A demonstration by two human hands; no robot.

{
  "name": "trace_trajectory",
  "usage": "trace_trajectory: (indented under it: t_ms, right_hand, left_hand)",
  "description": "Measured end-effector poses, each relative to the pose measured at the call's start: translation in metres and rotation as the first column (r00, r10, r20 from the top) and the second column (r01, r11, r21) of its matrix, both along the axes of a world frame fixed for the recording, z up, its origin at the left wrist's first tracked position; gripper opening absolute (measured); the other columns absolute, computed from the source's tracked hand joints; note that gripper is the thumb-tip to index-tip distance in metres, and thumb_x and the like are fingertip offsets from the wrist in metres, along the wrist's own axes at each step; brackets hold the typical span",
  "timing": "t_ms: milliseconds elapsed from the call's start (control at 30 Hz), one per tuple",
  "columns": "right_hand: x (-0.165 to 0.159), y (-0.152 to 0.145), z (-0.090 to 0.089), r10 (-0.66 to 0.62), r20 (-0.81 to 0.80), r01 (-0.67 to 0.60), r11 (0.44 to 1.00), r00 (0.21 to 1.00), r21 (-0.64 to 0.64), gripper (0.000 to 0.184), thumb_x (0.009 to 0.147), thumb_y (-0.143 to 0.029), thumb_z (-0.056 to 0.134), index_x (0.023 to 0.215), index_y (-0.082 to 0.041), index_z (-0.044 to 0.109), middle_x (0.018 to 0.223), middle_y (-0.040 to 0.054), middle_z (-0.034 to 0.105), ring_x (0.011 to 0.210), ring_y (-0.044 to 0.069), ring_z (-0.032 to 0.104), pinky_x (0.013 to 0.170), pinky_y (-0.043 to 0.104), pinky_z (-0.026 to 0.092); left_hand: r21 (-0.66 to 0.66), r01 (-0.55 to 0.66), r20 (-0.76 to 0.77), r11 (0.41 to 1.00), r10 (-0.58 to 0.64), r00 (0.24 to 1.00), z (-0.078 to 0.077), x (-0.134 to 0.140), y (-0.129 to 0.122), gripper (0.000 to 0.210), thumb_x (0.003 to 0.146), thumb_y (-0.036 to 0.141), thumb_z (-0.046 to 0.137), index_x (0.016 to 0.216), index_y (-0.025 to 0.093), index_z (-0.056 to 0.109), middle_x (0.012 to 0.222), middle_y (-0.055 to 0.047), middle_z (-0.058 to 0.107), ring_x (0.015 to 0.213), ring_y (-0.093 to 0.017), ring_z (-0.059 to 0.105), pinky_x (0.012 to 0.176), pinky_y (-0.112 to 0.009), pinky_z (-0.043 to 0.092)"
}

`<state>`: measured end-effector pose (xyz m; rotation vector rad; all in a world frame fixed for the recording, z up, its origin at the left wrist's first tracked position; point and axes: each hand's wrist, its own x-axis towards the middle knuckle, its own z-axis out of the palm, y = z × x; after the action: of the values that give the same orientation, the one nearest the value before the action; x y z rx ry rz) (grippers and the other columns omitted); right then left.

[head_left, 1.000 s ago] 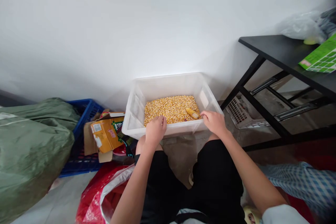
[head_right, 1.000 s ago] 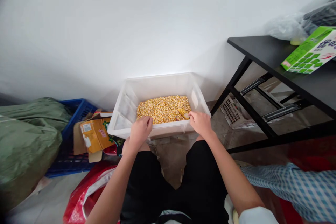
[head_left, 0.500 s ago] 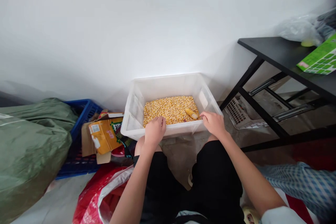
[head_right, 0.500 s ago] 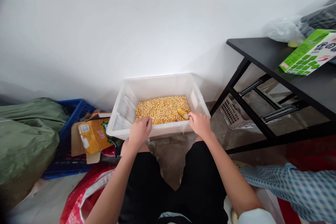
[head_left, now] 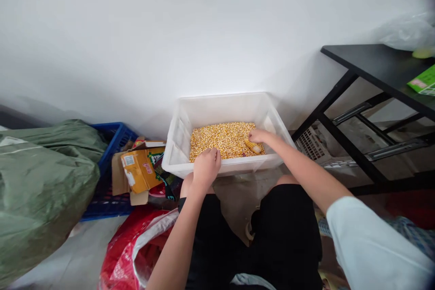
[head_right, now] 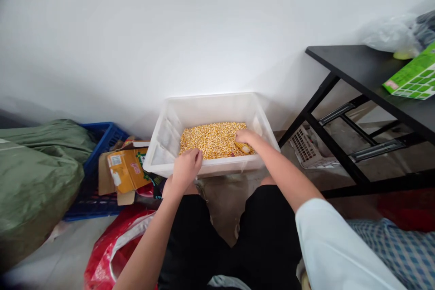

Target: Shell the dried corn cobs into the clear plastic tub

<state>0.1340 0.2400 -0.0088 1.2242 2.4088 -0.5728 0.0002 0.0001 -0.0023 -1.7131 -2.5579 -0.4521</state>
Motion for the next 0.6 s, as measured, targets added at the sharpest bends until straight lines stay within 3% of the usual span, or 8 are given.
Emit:
trace_trajectory:
  t_ms: [100,233,367,467,600]
  right_hand:
    - [-0.034,0.020,-0.018,-0.036,0.124,0.039,0.999,0.992,-0.019,0.018,0.092,-0.030,0.064,0.098,-0.013,0.068,0.101,0.0070,0.069,0.091,0.019,0.066,0.083,0.037,0.053]
    - [-0.044,0.033,-0.042,-0.039,0.148,0.045,0.998,0.988,-0.035,0.029,0.095,-0.039,0.060,0.106,-0.014,0.066,0.105,0.0067,0.068,0.092,0.019,0.066,0.084,0.039,0.055]
    - [-0.042,0.043,-0.067,0.005,0.174,0.010,0.996,0.985,-0.085,0.040,0.082,-0.045,0.073,0.102,-0.010,0.070,0.096,0.0143,0.072,0.090,0.026,0.069,0.081,0.042,0.056]
    - [-0.044,0.043,-0.084,0.037,0.178,-0.019,0.995,0.983,-0.100,0.041,0.065,-0.030,0.085,0.098,-0.010,0.072,0.098,0.0189,0.072,0.100,0.036,0.067,0.085,0.046,0.055]
    - [-0.046,0.039,-0.096,0.049,0.149,-0.033,0.994,0.988,-0.108,0.048,0.055,-0.009,0.084,0.100,-0.013,0.070,0.101,0.0181,0.072,0.107,0.039,0.065,0.090,0.048,0.054]
  left_hand:
    - [-0.009,-0.009,0.015,1.000,0.009,1.000,0.000,0.000,-0.001,0.034,0.101,0.030,0.034,0.079,0.018,0.057,0.080,-0.006,0.066,0.072,-0.019,0.061,0.062,-0.031,0.029]
    - [0.001,0.003,0.042,1.000,-0.003,0.999,-0.002,0.000,-0.002,0.033,0.101,0.030,0.033,0.080,0.018,0.056,0.081,-0.006,0.065,0.072,-0.018,0.060,0.061,-0.031,0.028]
    - [0.020,0.008,0.058,1.000,-0.009,0.998,-0.003,0.000,-0.001,0.033,0.101,0.029,0.033,0.079,0.018,0.055,0.079,-0.006,0.064,0.073,-0.018,0.060,0.062,-0.031,0.027]
    - [0.027,-0.006,0.065,1.000,0.004,0.998,-0.004,0.000,0.000,0.033,0.101,0.030,0.033,0.078,0.018,0.054,0.077,-0.005,0.063,0.069,-0.018,0.059,0.061,-0.031,0.026]
    - [0.043,-0.015,0.055,0.999,0.012,0.998,-0.005,0.000,-0.001,0.033,0.101,0.030,0.034,0.078,0.019,0.054,0.077,-0.005,0.062,0.069,-0.018,0.059,0.060,-0.031,0.025]
